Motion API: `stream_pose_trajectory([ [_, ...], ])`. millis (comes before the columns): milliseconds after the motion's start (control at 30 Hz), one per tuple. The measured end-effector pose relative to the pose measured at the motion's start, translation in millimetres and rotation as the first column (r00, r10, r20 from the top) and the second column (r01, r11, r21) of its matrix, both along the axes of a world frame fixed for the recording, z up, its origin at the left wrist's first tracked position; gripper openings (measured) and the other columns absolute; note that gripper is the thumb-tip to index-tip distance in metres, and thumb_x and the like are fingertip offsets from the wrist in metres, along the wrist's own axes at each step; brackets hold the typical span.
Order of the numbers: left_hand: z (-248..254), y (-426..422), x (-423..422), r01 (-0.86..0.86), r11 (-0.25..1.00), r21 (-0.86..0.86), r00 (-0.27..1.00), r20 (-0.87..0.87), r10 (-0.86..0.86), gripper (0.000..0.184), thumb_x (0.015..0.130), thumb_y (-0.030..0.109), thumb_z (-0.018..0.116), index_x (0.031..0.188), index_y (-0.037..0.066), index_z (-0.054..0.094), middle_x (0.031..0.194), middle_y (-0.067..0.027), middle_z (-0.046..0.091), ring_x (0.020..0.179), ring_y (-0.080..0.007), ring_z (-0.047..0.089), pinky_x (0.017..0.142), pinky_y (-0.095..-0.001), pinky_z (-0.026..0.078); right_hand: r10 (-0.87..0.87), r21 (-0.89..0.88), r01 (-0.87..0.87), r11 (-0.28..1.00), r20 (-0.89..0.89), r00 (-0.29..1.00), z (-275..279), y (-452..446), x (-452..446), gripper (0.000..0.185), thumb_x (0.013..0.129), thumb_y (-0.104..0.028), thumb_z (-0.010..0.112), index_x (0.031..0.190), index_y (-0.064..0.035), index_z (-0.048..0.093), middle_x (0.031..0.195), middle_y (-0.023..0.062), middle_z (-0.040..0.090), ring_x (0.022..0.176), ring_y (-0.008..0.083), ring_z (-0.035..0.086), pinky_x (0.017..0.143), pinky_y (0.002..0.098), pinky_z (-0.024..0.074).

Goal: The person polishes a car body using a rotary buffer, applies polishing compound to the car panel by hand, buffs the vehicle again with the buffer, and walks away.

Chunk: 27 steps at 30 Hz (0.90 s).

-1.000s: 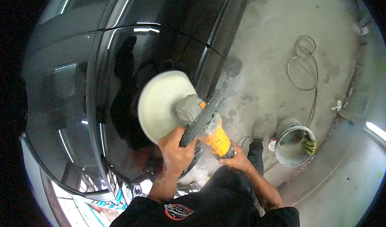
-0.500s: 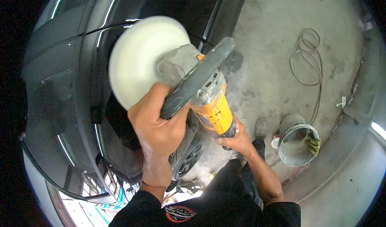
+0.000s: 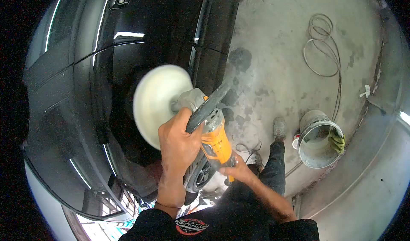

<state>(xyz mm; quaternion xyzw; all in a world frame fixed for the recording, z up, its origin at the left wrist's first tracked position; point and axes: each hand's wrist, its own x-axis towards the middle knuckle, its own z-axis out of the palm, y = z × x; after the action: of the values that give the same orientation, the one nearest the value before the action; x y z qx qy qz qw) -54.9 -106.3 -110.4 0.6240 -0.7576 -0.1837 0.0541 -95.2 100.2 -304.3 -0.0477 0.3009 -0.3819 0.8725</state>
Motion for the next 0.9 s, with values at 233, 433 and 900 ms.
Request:
stream_pose_trajectory([
  [233,-9.0,-56.1,-37.6,0.116,0.993,-0.014,0.984,0.138,-0.113,0.016,0.08,0.012,0.071,0.083,0.001,0.059,0.075,-0.0235,0.065,0.075,-0.0451,0.065,0.067,-0.0509,0.049,-0.121,0.015,0.122,0.992,-0.039,0.992,-6.8,-37.8,3.0,0.062,0.077,-0.028,0.073,0.128,0.0005,0.052,0.099,0.0069,0.065,0.08,0.0167,0.065,0.071,0.0343,0.0587],
  [433,-1.5,-39.6,-31.3,0.114,0.993,0.019,0.975,0.189,-0.116,0.018,0.081,0.014,0.069,0.094,0.003,0.064,0.076,-0.0224,0.066,0.075,-0.0434,0.065,0.068,-0.0503,0.05,-0.146,0.09,0.14,0.986,0.068,0.987,3.4,-9.3,12.3,0.057,0.083,-0.008,0.072,0.134,-0.0019,0.048,0.105,0.0069,0.065,0.088,0.0144,0.064,0.078,0.0301,0.055],
  [900,-38.0,75.2,53.1,-0.248,0.961,0.125,0.895,-0.35,0.277,0.026,0.08,0.011,0.083,0.072,0.001,0.06,0.056,-0.0033,0.055,0.052,-0.0085,0.05,0.05,-0.0278,0.04,0.154,0.002,-0.173,0.985,-0.468,0.87,-15.1,33.7,-69.4,0.082,0.065,-0.011,0.091,0.134,0.0027,0.049,0.117,0.0084,0.066,0.108,0.0181,0.062,0.096,0.0323,0.0492],
])
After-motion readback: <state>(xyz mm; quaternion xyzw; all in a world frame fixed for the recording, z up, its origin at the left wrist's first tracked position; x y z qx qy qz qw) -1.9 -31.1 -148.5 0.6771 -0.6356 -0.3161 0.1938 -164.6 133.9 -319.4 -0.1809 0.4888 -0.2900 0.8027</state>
